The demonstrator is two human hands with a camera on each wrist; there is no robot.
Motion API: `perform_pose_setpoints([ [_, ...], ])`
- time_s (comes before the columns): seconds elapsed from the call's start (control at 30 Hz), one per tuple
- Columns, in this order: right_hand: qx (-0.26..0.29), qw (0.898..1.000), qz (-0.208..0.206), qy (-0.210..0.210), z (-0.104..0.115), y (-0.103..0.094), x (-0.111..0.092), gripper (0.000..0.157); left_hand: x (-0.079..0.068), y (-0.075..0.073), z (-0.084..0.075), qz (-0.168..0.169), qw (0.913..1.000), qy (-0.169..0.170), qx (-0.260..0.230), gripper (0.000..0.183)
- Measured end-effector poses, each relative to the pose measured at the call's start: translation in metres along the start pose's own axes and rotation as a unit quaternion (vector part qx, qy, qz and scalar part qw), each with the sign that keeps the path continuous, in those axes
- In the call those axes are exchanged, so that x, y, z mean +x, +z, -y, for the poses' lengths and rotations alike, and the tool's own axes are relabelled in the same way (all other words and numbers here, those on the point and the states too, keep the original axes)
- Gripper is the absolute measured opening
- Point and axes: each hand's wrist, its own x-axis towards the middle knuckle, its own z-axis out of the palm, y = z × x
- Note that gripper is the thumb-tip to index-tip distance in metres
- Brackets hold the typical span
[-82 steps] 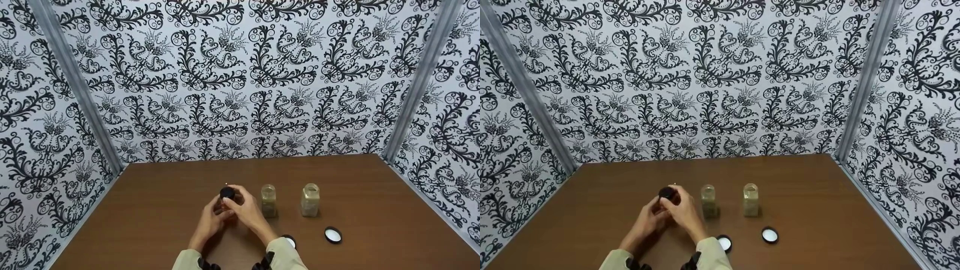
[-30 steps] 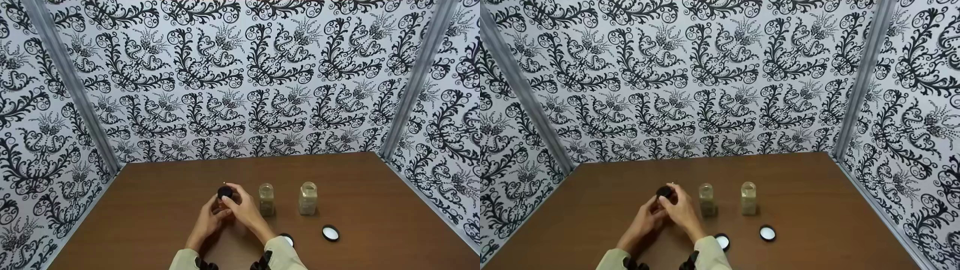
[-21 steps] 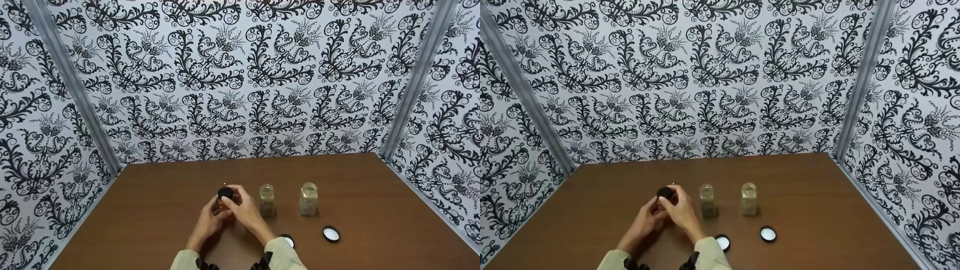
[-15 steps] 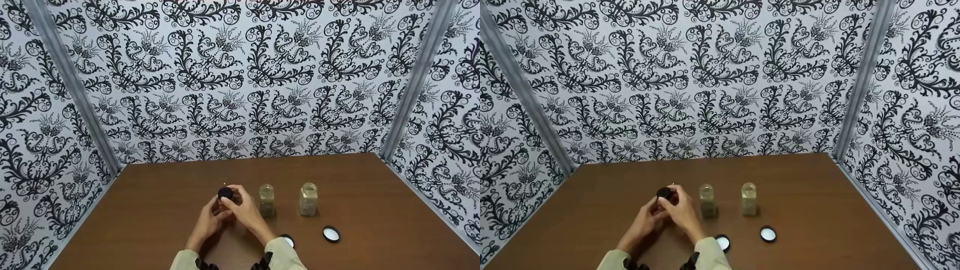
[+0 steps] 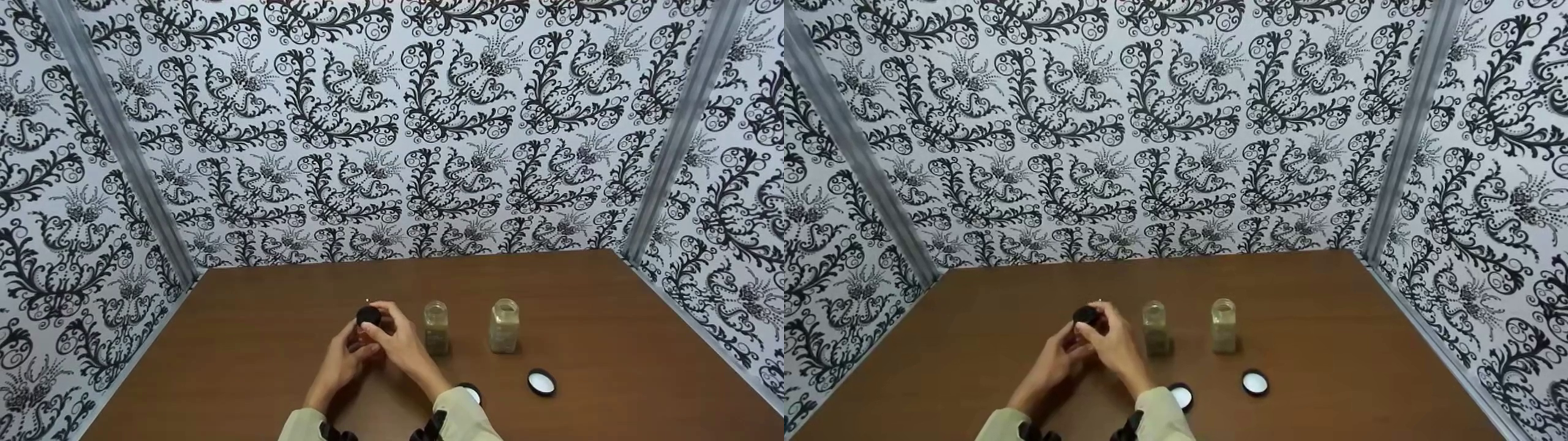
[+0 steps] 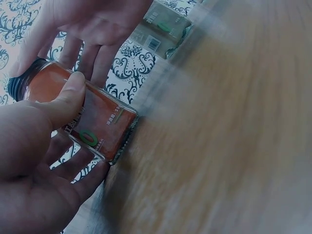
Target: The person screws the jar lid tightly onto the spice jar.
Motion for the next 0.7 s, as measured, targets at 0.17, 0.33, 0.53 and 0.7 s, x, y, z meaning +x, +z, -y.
perform_pose_setpoints([
  [0.17,0.001,1.000,0.000,-0.003,-0.0005,0.0006,-0.0010,0.044,-0.0010,-0.0005,-0.0007,-0.002,1.0000,0.001,0.002,0.059],
  [0.33,-0.028,1.000,0.003,-0.003,0.0011,-0.0001,-0.0014,0.045,-0.0017,0.0003,-0.0003,-0.004,1.0000,-0.002,0.001,0.057],
  [0.53,-0.020,1.000,0.002,0.006,0.0023,0.0008,-0.0006,0.042,-0.0011,0.0014,-0.0017,-0.008,0.9998,-0.001,0.018,0.058],
  [0.7,-0.006,1.000,-0.005,0.001,-0.0001,0.0028,0.0001,0.040,-0.0006,0.0003,-0.0022,-0.007,0.9999,0.001,0.012,0.059],
])
